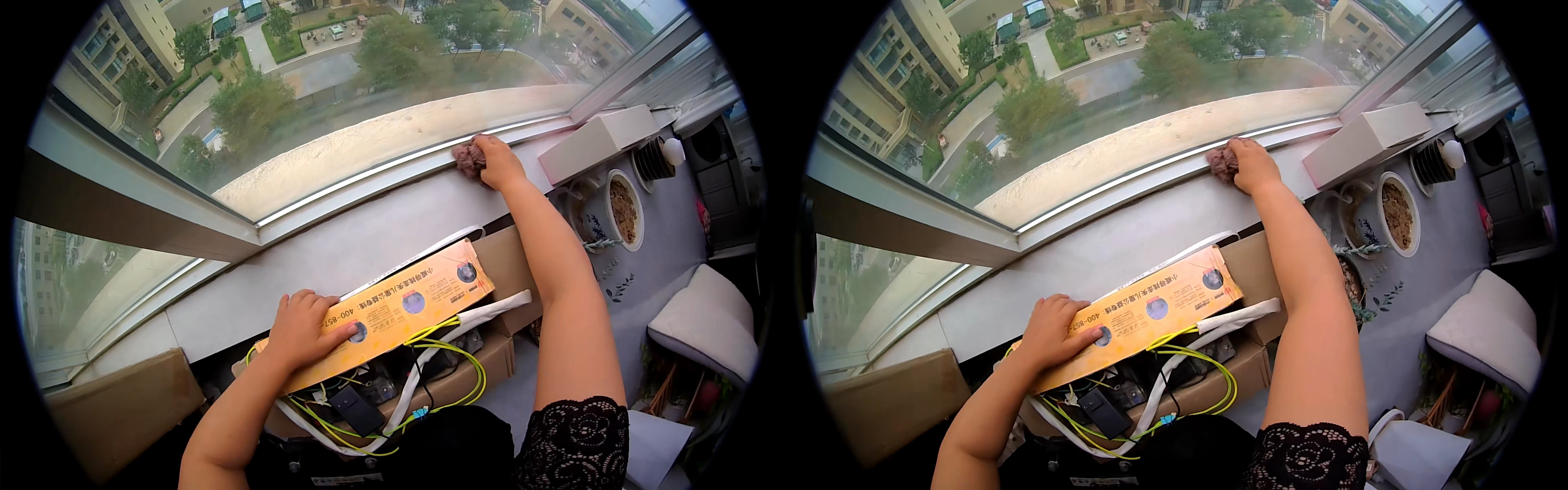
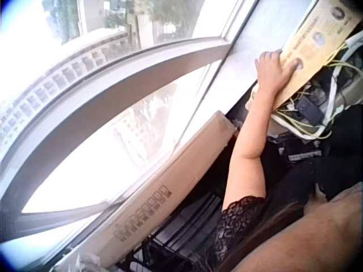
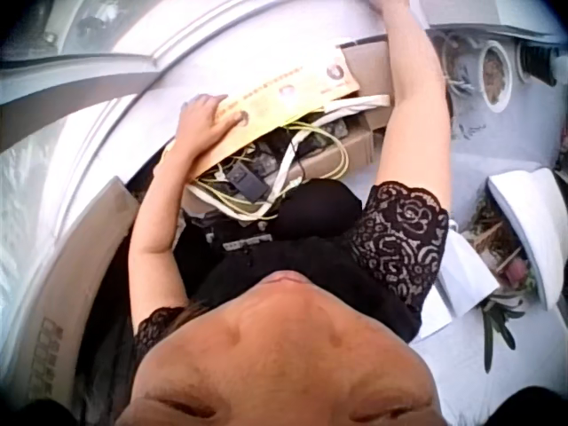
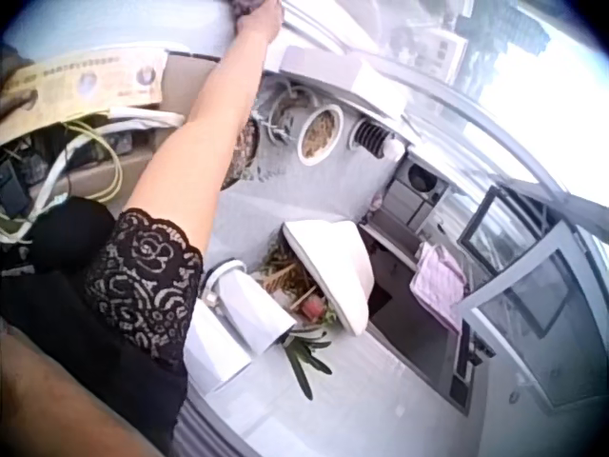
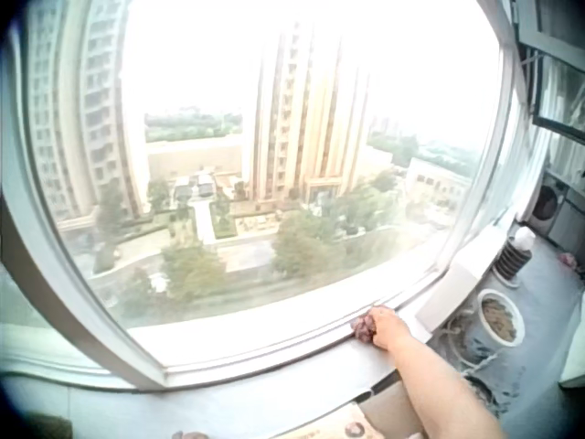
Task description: The person cleans a window sill and glass using a cloth. They move a cardboard box containing electronics and a battery to the floor, then wipe the sill and glass. They also handle a small pink box and a plastic bag before continuing to clean the area.
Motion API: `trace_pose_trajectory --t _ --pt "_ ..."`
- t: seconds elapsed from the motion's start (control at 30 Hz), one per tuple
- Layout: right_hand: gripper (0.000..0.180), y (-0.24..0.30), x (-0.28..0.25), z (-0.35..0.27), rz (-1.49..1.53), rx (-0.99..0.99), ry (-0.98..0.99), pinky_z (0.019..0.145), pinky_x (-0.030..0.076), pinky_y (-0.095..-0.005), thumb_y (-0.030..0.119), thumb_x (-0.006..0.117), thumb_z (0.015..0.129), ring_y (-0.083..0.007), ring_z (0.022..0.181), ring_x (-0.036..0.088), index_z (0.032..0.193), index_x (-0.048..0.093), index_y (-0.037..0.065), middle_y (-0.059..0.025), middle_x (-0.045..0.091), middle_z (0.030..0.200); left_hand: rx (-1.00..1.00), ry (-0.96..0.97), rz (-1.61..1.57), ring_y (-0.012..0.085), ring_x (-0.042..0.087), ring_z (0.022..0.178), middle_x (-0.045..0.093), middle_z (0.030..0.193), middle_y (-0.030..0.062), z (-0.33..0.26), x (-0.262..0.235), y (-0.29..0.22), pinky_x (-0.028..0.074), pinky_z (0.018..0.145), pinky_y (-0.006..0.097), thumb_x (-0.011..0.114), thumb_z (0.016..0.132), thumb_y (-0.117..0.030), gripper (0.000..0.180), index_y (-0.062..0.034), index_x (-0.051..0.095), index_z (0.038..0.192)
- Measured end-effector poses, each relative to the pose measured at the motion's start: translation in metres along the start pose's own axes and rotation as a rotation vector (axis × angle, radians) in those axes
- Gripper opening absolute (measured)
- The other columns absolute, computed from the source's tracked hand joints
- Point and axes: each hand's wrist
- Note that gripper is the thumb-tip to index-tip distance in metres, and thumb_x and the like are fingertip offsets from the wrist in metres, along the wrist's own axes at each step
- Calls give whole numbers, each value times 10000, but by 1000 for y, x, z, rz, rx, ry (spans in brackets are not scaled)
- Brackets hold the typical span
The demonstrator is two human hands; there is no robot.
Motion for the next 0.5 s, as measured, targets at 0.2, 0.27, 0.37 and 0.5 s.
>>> trace_pose_trajectory --t 0.2,0.27,0.37,0.5 --pt "438 -33 7 35 -217 386 219 986 461 -396 115 641 799 -320 1203 545 1210 507 42 -169 576 1273 49 -49 39 285 529 1125 621 1102 127 1 1 -3 346 985 452 601 822 -599 642 -57 642 1164" --pt "379 37 -16 31 -235 281 367 967 478 -388 162 635 825 -310 1185 566 1174 552 42 -176 594 1252 33 -28 41 285 529 1123 620 1101 128 -1 0 -1 351 981 435 600 824 -598 643 -52 640 1164" --pt "348 149 -8 7 -127 -22 497 875 523 -448 105 691 794 -317 1117 610 1137 637 80 -175 627 1208 2 -2 48 283 519 1150 603 1156 133 -7 4 3 340 1006 440 580 839 -608 673 -51 610 1216" --pt "343 224 -12 -10 -21 -30 554 895 500 -403 28 629 771 -336 1062 624 1111 579 22 -184 668 1076 -13 -43 89 294 506 1188 586 1231 141 -4 4 5 336 1022 436 565 842 -629 718 -62 566 1281"
Point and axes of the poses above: each hand's wrist, its own z-axis towards the middle knuckle, its own x-axis out of the palm, y = z × x
